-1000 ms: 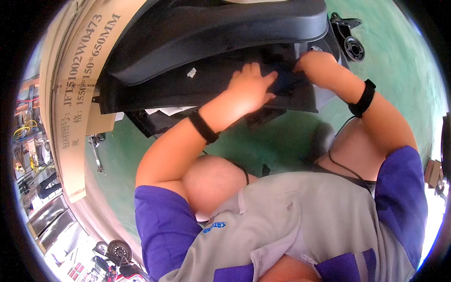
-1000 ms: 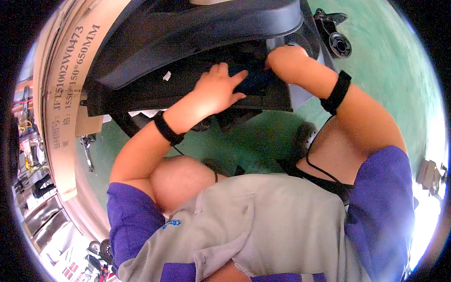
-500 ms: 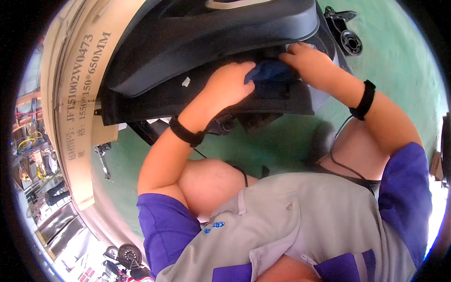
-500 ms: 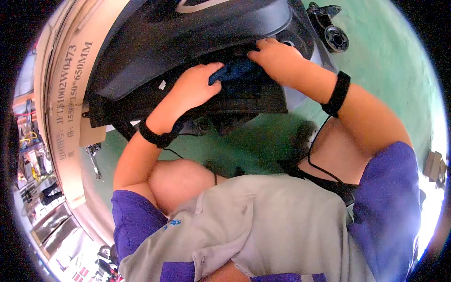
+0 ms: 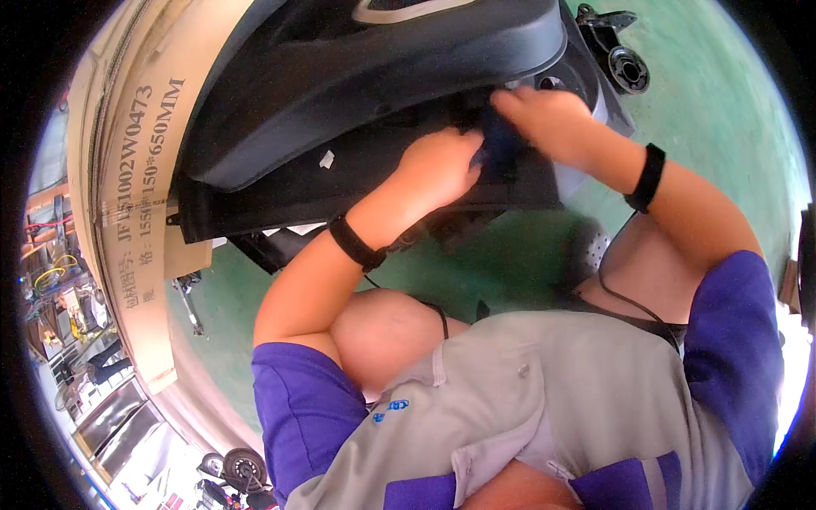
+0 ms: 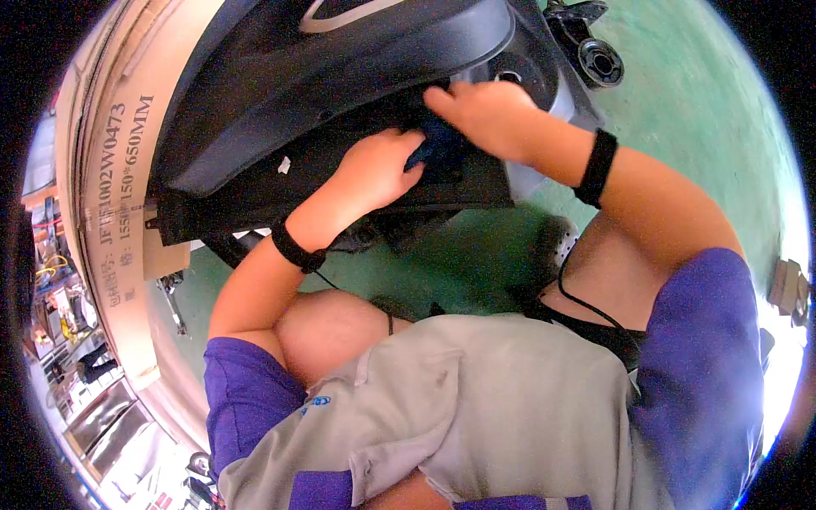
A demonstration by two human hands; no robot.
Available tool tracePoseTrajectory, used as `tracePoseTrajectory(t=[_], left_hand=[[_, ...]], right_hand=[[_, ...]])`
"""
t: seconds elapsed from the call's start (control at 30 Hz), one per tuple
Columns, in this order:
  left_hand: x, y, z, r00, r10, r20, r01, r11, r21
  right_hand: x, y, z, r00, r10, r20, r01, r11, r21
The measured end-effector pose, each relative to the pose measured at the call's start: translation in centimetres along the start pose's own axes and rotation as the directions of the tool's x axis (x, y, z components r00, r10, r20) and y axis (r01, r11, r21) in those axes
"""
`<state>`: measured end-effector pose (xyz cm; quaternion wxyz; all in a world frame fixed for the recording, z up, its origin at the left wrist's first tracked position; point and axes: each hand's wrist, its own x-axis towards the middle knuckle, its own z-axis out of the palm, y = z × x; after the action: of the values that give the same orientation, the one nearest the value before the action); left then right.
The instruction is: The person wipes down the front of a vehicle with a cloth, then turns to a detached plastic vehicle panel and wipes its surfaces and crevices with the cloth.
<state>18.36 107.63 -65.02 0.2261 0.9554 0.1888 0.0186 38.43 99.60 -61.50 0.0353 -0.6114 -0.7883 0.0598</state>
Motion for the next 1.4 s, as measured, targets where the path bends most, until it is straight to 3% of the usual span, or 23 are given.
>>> tracePoseTrajectory(t=[0.07,0.17,0.2,0.4,0.6,0.73,0.8,1.07,1.17,1.3,1.33,1.4], left_hand=[[0.1,-0.4,0.5,1.0,0.008,-0.009,-0.008,1.0,0.01],[-0.3,-0.6,0.8,0.999,0.002,-0.049,-0.003,1.0,-0.004],[-0.4,-0.6,1.0,0.998,0.0,-0.068,-0.001,1.0,-0.017],[0.0,-0.5,1.1,1.0,-0.03,-0.008,0.03,1.0,-0.009],[-0.1,-0.5,0.4,0.996,0.025,0.082,-0.029,0.998,0.053],[-0.4,-0.4,-2.6,0.959,0.028,0.281,-0.055,0.995,0.089],[-0.4,-1.0,-2.9,0.957,0.059,0.283,-0.086,0.993,0.083],[0.6,-0.3,-0.5,0.988,0.062,0.14,-0.07,0.996,0.055],[0.8,-0.4,0.6,0.996,0.073,0.051,-0.072,0.997,-0.022],[1.8,-0.2,-1.8,0.992,0.118,0.051,-0.115,0.992,-0.055],[1.8,-0.4,-2.2,0.991,0.133,0.028,-0.131,0.989,-0.064],[1.7,-0.2,-2.9,0.991,0.131,0.022,-0.129,0.988,-0.089]], right_hand=[[0.0,-0.2,1.0,0.995,-0.092,0.023,0.093,0.996,-0.018],[-0.8,-0.8,1.4,0.96,-0.17,-0.22,0.167,0.985,-0.032],[-0.6,-0.7,1.7,0.92,-0.243,-0.309,0.213,0.969,-0.127],[0.3,-0.2,2.4,0.977,-0.135,-0.166,0.144,0.988,0.047],[0.3,-0.1,2.3,0.963,-0.203,-0.176,0.224,0.969,0.107],[-0.2,0.0,2.4,0.934,-0.268,-0.237,0.318,0.925,0.208],[-0.1,0.1,2.8,0.912,-0.282,-0.297,0.362,0.894,0.265],[-0.9,0.6,1.6,0.977,-0.146,0.153,0.087,0.937,0.338],[-1.2,2.0,1.6,0.968,-0.068,0.24,0.033,0.989,0.147],[-1.0,3.0,1.0,0.848,0.224,0.48,-0.165,0.973,-0.163],[-1.2,2.8,0.6,0.91,0.229,0.345,-0.189,0.971,-0.147],[-0.9,2.3,-0.6,0.877,0.263,0.403,-0.206,0.962,-0.181]])
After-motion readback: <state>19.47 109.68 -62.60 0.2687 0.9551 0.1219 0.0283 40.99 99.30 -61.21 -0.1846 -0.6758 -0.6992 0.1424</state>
